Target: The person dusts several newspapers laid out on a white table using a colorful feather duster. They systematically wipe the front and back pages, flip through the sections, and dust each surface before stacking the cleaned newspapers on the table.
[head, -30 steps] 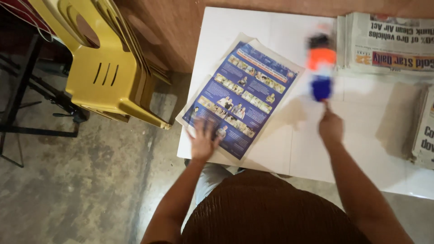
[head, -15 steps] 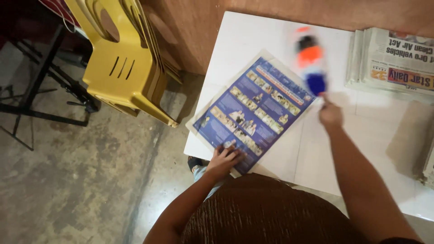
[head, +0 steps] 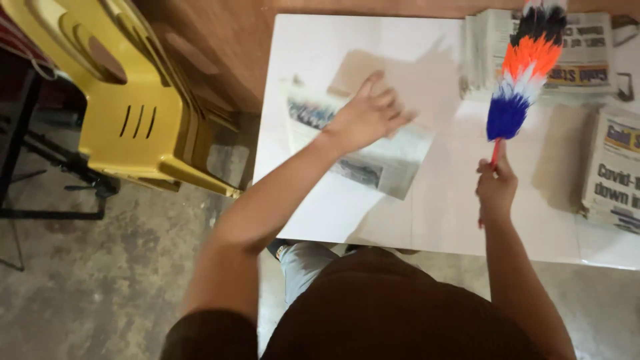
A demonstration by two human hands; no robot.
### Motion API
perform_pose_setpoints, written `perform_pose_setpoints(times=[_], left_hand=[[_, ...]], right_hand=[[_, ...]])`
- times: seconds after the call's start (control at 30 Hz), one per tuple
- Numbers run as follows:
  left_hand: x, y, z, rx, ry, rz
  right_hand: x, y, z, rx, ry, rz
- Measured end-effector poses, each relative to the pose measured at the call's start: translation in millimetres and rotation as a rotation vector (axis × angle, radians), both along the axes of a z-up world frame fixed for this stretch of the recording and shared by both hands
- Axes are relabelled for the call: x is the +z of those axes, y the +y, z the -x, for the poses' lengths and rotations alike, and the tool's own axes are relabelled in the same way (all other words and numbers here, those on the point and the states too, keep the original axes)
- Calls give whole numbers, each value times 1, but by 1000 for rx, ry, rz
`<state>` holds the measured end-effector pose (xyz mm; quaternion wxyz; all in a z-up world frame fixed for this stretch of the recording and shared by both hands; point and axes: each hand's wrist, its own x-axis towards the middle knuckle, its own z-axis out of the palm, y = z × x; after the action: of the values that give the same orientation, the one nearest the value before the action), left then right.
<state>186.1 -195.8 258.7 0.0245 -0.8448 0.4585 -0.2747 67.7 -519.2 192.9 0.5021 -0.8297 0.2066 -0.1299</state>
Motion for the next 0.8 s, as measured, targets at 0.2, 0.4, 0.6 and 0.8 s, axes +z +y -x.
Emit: perform_pose_setpoints(times=[0.2,0.4,0.6,0.8], left_hand=[[-175,-55,22,-129,-314,309],[-224,-13,107,-52,462,-186],[-189,5,169,-279,672,-159],[-224,-8,178,-429,197,255]], right_hand=[[14,7,71,-78,80,-241],[8,-14,91,-155,229,-455],[10,24,73,-181,139,-591],[42,62,64,-112,195,-475]])
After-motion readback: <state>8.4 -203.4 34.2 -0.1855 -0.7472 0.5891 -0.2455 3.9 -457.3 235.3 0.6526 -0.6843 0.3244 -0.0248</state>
